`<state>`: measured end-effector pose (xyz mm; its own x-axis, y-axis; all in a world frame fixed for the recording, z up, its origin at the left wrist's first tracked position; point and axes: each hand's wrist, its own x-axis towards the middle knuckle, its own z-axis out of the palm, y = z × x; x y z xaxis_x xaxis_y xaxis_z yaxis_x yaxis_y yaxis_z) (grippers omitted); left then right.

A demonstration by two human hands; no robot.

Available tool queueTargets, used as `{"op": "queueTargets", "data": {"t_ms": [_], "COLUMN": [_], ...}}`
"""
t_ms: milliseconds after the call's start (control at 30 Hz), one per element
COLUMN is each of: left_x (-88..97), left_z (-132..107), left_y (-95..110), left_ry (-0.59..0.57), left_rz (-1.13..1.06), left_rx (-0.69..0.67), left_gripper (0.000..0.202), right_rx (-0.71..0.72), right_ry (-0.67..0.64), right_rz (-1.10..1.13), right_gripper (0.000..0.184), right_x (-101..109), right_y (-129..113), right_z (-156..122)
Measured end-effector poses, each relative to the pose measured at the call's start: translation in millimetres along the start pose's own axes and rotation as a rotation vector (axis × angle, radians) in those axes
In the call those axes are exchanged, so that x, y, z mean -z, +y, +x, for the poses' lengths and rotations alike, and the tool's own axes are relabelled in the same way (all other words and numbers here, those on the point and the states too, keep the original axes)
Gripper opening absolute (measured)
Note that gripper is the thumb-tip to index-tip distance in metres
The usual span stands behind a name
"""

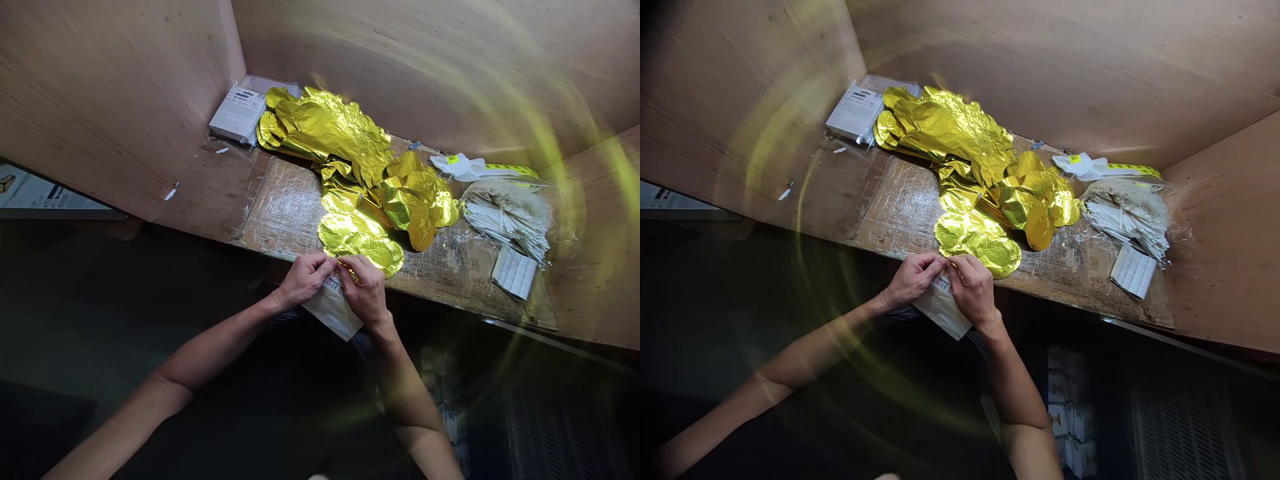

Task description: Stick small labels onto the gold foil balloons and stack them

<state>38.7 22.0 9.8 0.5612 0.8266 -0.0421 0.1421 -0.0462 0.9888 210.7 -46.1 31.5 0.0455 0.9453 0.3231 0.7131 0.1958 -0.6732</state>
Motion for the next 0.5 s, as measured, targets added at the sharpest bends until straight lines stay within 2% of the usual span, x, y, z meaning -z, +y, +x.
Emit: {"op": "queueTargets", "data": {"t_ms": [200,367,500], "left_x": [-0.6,-1.7,2.4], "left_z": [2.7,-1.7,-9.1], "left_y": [-2.6,-9.5,-13.9], "left_ry": [0.016,0.027,-0.097], "left_rz": [0.016,0.146,0.132], "left_rx": [0.006,-0.019,-0.035], "left_gripper": [0.048,0.045,0.036], "right_rx": [0.076,-0.038,-0.341], "right_ry": [0.048,-0.029,-0.103], "right_rz": [-0.261,-0.019,0.284], "right_gripper": [0.017,0.017,0.019], "right_x": [-11.0,-13.6,2.4], "right_y": [2.0,2.2,12.2], "right_z": [-1.8,-6.6,-4.5]}}
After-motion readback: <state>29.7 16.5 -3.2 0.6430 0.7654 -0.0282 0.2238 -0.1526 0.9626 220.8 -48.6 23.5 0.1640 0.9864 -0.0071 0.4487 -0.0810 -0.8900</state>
